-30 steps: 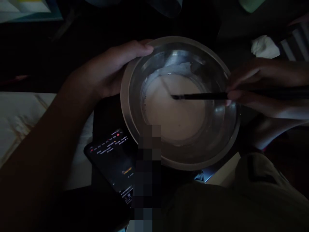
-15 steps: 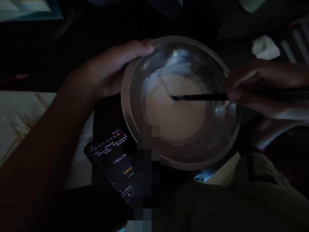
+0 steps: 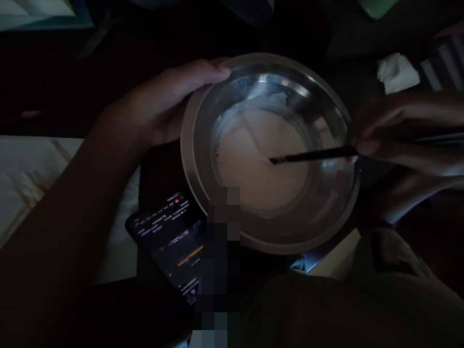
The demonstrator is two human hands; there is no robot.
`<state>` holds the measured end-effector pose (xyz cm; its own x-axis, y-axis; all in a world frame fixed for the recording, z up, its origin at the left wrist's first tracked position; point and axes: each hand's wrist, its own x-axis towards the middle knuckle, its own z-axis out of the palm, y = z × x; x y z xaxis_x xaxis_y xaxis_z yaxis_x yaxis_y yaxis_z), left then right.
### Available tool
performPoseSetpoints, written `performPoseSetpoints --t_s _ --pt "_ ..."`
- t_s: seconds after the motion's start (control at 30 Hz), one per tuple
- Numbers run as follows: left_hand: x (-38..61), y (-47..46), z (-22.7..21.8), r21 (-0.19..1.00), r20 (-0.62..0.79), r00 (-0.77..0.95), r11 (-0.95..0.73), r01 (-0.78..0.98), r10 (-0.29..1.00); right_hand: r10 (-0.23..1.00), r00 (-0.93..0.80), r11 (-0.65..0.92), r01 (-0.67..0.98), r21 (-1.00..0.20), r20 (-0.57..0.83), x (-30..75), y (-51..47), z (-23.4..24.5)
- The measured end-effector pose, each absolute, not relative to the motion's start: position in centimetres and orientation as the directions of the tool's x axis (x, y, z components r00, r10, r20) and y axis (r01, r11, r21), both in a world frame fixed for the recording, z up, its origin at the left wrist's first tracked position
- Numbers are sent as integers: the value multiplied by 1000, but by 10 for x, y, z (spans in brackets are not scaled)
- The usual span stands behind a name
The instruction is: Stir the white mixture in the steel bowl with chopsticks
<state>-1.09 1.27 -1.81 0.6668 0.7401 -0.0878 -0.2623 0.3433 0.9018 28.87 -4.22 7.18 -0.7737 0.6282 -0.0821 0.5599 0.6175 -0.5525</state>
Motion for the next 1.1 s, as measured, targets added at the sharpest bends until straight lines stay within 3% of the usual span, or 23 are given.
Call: performPoseSetpoints --t_s 0.07,0.13,0.27,0.37,0.6,0.67,0.8,0.87,0.93,1.1 --pt "-11 13 -19 901 -77 676 341 -267 733 483 -869 662 443 -604 -108 286 -39 69" --pt "-11 13 -19 905 -73 680 334 -262 730 425 -900 669 383 -637 -95 276 -41 62" --pt "-11 11 -15 921 -120 634 324 -216 764 729 -685 571 619 -539 -16 259 -54 53" --pt "-11 10 -13 926 -139 636 328 -189 759 805 -593 508 690 -516 -1 270 -53 60" --pt "-15 13 -17 917 -105 672 333 -220 733 503 -852 629 476 -615 -145 281 -41 64" --pt "-14 13 -16 919 -104 669 328 -217 736 553 -825 605 492 -626 -114 268 -47 57" --pt "-12 11 -15 914 -113 644 334 -231 756 783 -622 529 653 -542 14 257 -59 53" --pt "-12 11 -15 903 -116 639 349 -250 761 808 -588 527 689 -497 40 265 -57 58" --pt "-12 11 -16 890 -104 650 362 -276 753 759 -651 557 654 -511 -4 277 -50 64" --pt "-11 11 -15 894 -99 654 355 -272 750 487 -866 647 443 -620 -111 281 -41 63"
